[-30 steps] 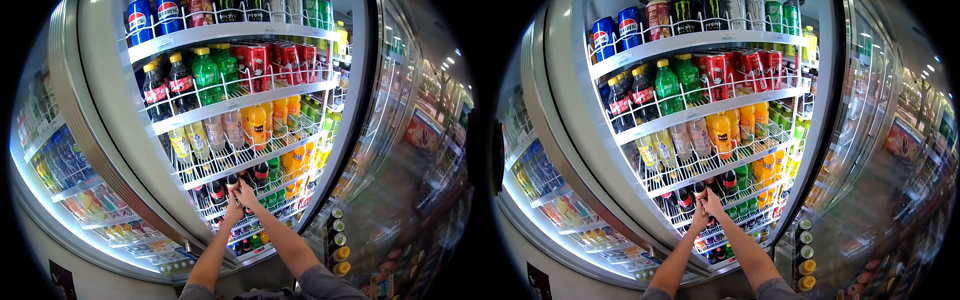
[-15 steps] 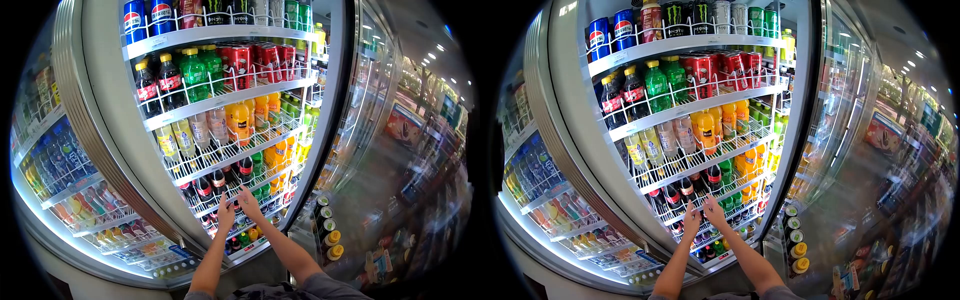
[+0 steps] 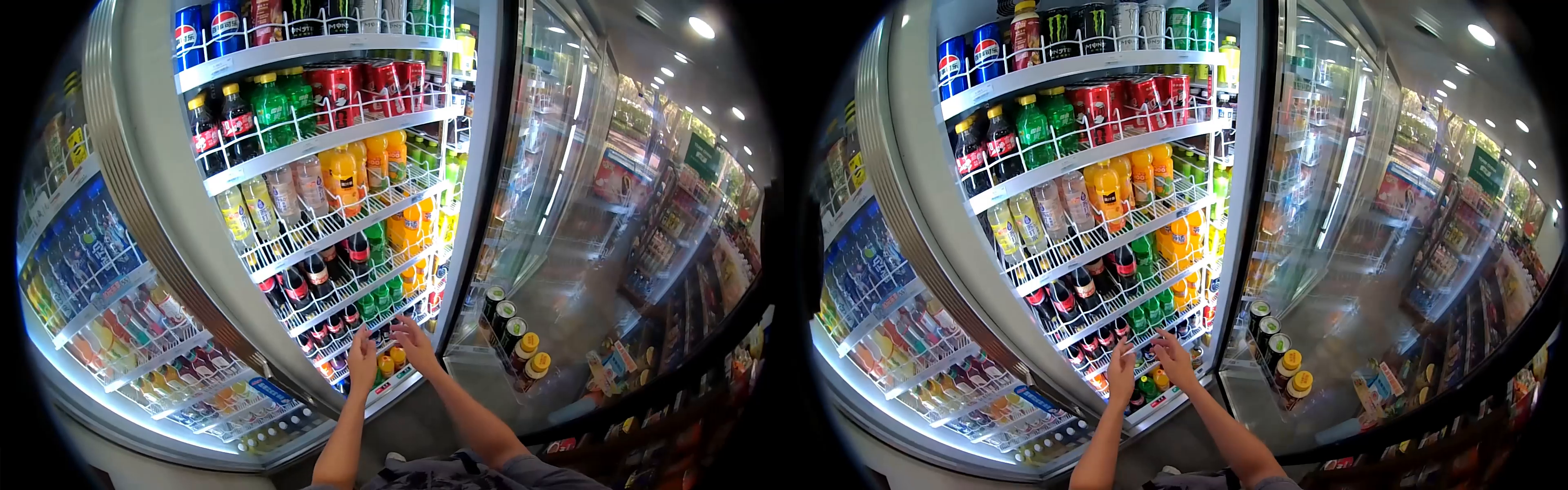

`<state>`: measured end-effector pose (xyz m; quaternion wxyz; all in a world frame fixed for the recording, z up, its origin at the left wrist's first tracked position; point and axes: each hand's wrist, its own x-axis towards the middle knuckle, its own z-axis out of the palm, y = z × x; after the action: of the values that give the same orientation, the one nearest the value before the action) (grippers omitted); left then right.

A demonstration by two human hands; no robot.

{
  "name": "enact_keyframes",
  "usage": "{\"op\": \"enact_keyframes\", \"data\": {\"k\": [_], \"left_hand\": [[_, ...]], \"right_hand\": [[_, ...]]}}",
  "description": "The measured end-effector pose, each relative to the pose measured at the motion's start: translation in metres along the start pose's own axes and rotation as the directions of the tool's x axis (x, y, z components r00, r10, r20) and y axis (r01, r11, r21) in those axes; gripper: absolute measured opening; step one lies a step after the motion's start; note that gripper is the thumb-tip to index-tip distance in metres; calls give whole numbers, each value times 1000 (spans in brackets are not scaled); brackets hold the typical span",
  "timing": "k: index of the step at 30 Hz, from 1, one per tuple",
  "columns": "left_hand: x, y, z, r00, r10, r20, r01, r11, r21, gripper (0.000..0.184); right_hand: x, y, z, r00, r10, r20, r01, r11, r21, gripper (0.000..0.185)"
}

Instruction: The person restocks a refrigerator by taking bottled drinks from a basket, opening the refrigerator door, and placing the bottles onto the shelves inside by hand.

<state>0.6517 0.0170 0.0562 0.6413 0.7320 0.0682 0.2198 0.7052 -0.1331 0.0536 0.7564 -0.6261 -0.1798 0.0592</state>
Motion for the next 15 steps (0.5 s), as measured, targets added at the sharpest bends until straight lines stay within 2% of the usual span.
{"op": "enact_keyframes", "data": {"k": [6,8,11,15], "left_hand": [[-75,16,28,1000,-23,10,24,990,-139,41],[-103,33,36,999,-46,-26,43,991,-123,39],[-148,49,37,999,-42,17,44,994,-99,40],[-214,62,30,993,-94,-70,81,982,-170,39]], "right_hand": [[-65,-25,-27,994,38,105,-42,999,32,44],[-85,-25,-38,986,43,162,-52,997,51,41],[-118,-41,-45,975,52,216,-70,995,77,40],[-159,-59,-45,950,84,302,-111,991,73,37]]}}
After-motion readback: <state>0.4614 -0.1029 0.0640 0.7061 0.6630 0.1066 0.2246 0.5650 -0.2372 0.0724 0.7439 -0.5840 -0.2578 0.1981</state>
